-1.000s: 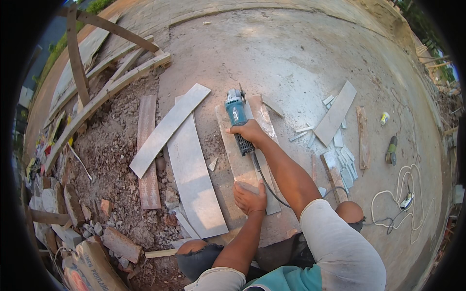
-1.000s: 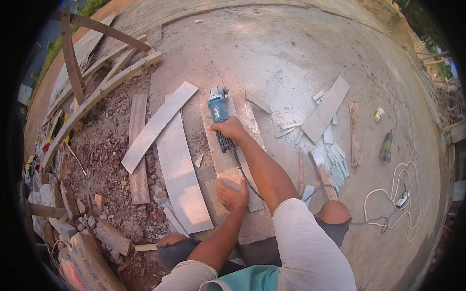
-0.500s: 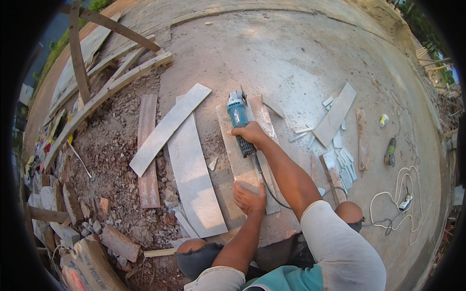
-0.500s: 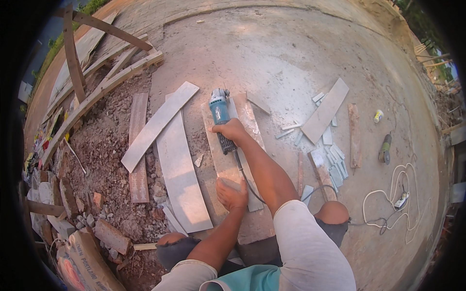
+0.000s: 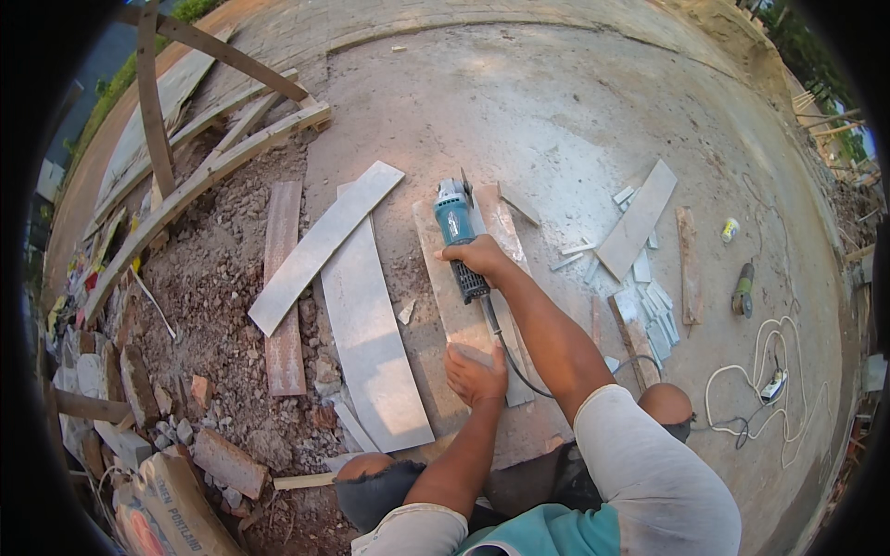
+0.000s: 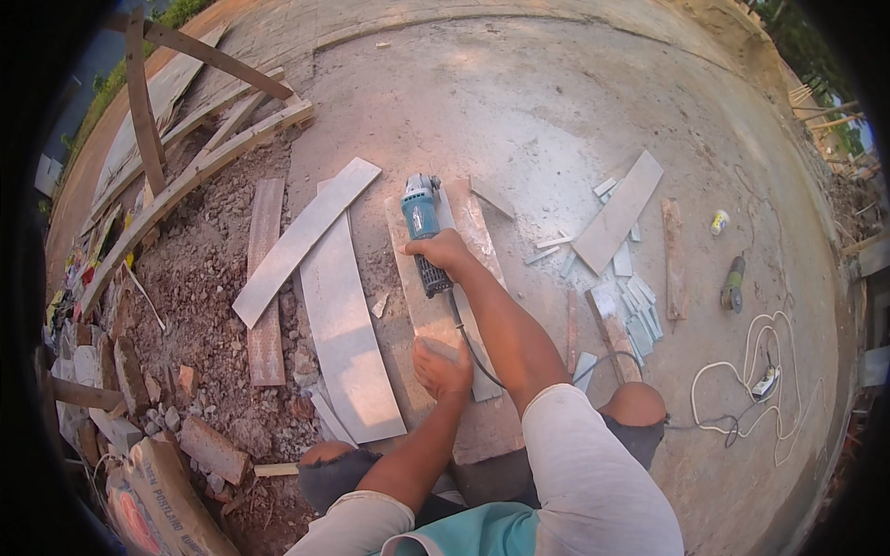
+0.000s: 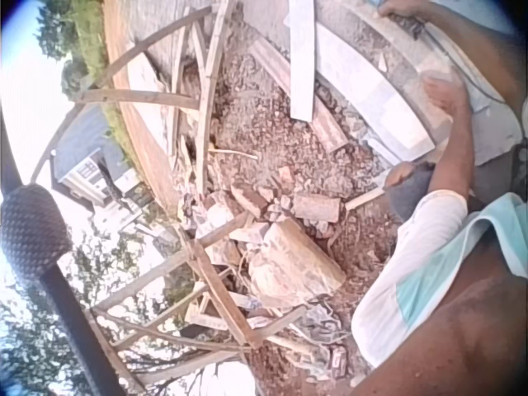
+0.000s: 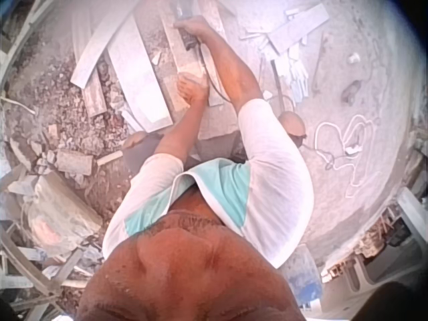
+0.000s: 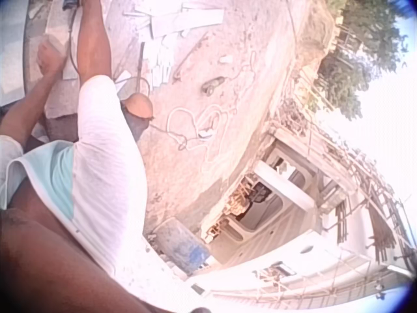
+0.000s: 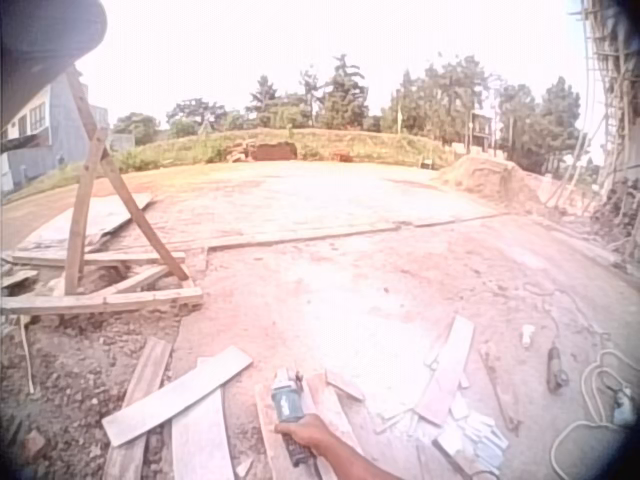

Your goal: The person uses an angle grinder to cut a rectangular notch into a piece of tile, then lifts the tile by hand.

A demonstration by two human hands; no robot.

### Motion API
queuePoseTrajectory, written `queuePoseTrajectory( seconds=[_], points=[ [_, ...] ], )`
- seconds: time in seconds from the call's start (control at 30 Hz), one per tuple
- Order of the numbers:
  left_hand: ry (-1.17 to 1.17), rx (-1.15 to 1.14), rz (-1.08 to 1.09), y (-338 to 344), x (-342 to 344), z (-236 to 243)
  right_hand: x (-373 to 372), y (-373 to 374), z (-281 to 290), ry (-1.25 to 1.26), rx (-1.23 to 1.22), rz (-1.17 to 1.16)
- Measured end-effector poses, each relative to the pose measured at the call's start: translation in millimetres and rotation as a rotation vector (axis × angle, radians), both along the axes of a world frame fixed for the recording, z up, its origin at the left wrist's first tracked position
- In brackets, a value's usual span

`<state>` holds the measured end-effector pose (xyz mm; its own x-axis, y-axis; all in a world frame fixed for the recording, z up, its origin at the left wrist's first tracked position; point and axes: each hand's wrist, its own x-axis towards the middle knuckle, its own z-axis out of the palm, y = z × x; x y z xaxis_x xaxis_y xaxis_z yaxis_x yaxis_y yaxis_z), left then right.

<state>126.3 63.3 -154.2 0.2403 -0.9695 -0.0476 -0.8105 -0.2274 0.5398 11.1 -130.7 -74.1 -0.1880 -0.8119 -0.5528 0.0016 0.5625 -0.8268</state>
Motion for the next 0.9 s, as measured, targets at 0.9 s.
queuePoseTrajectory(
  seconds=[0.9],
  points=[
    [-0.032,0.030,0.026,-2,0,4,6,9,17,-0.034,0.023,0.000]
  ],
)
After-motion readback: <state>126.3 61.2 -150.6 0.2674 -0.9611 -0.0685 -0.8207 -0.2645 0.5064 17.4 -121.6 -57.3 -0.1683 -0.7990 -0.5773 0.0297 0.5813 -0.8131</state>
